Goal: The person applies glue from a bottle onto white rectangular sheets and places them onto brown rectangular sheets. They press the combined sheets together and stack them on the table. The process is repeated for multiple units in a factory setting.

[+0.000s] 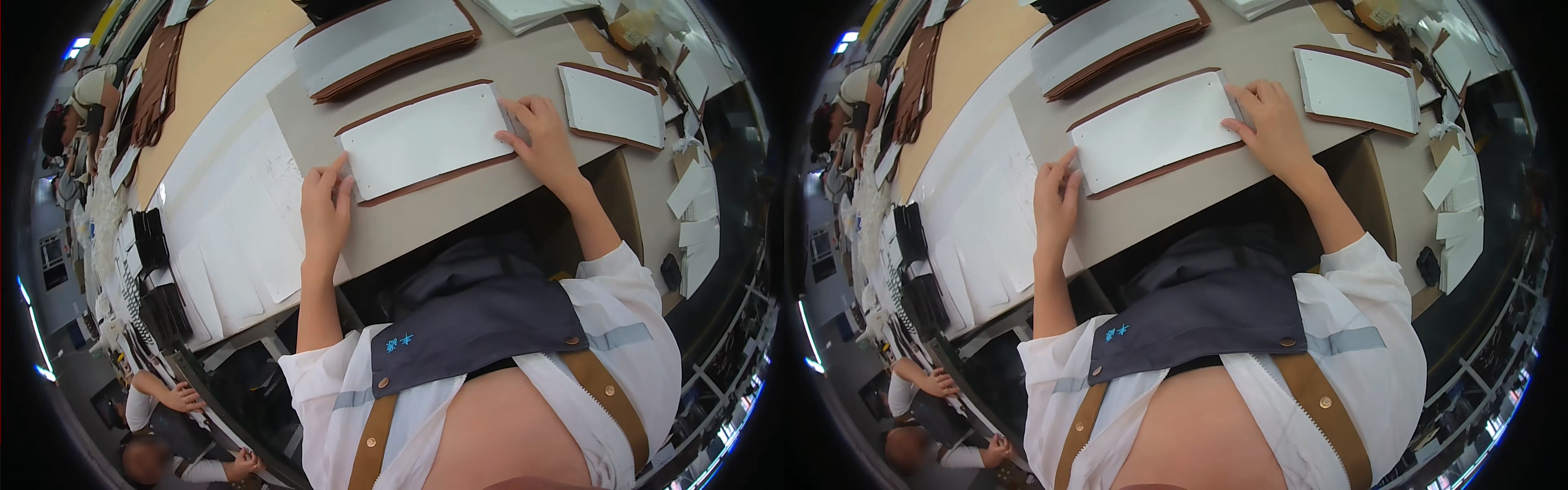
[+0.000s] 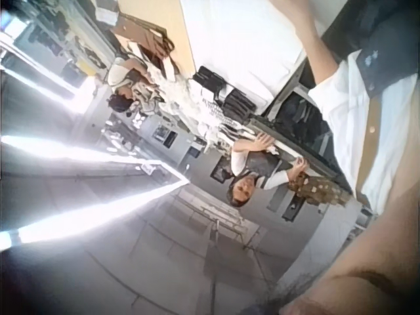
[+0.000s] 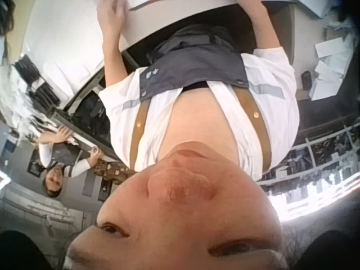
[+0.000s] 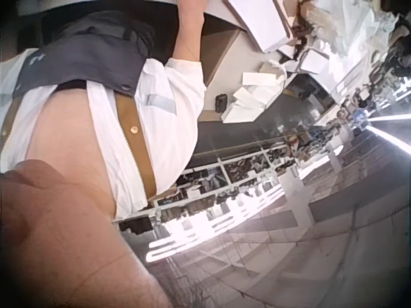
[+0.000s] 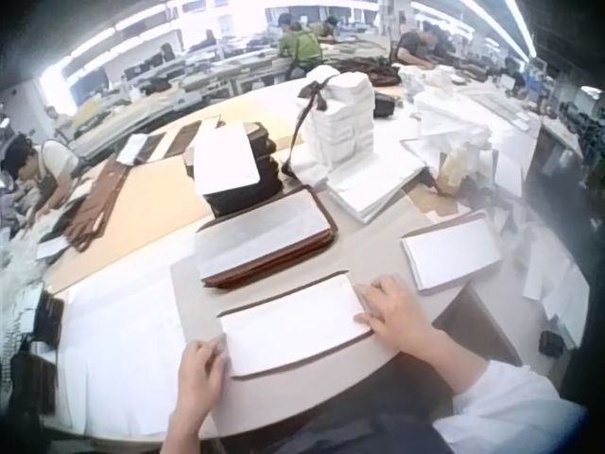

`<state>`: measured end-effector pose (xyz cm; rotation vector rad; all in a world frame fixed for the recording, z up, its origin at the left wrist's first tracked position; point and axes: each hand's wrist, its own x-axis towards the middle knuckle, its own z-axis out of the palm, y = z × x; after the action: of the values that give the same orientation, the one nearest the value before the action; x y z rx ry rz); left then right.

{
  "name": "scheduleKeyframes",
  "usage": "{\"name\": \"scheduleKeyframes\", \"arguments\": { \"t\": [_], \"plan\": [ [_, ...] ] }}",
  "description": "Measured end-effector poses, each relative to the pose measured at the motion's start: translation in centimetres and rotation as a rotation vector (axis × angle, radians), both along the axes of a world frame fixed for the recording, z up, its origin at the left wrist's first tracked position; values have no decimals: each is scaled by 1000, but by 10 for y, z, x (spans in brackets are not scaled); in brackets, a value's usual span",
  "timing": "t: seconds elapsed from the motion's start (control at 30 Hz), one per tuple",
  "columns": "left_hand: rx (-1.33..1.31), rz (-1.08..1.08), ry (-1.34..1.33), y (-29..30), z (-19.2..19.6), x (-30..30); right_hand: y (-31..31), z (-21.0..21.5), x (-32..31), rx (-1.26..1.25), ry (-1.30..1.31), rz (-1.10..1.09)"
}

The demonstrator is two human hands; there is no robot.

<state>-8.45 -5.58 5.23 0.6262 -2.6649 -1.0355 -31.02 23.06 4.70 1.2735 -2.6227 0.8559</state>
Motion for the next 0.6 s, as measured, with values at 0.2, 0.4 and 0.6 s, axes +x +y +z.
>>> {"name": "scheduleKeyframes", "arguments": {
  "t": [0.2, 0.4, 0.6],
  "plan": [
    [-406, -122, 197, 16, -14, -33, -60, -4, 30, -107, 98, 187],
    [-564, -246, -35, 47, -28, -64, -99, -28, 46, 84, 219, 276],
    [-608, -229, -100, 49, -33, -70, -100, -29, 46, 128, 192, 289]
  ]
}}
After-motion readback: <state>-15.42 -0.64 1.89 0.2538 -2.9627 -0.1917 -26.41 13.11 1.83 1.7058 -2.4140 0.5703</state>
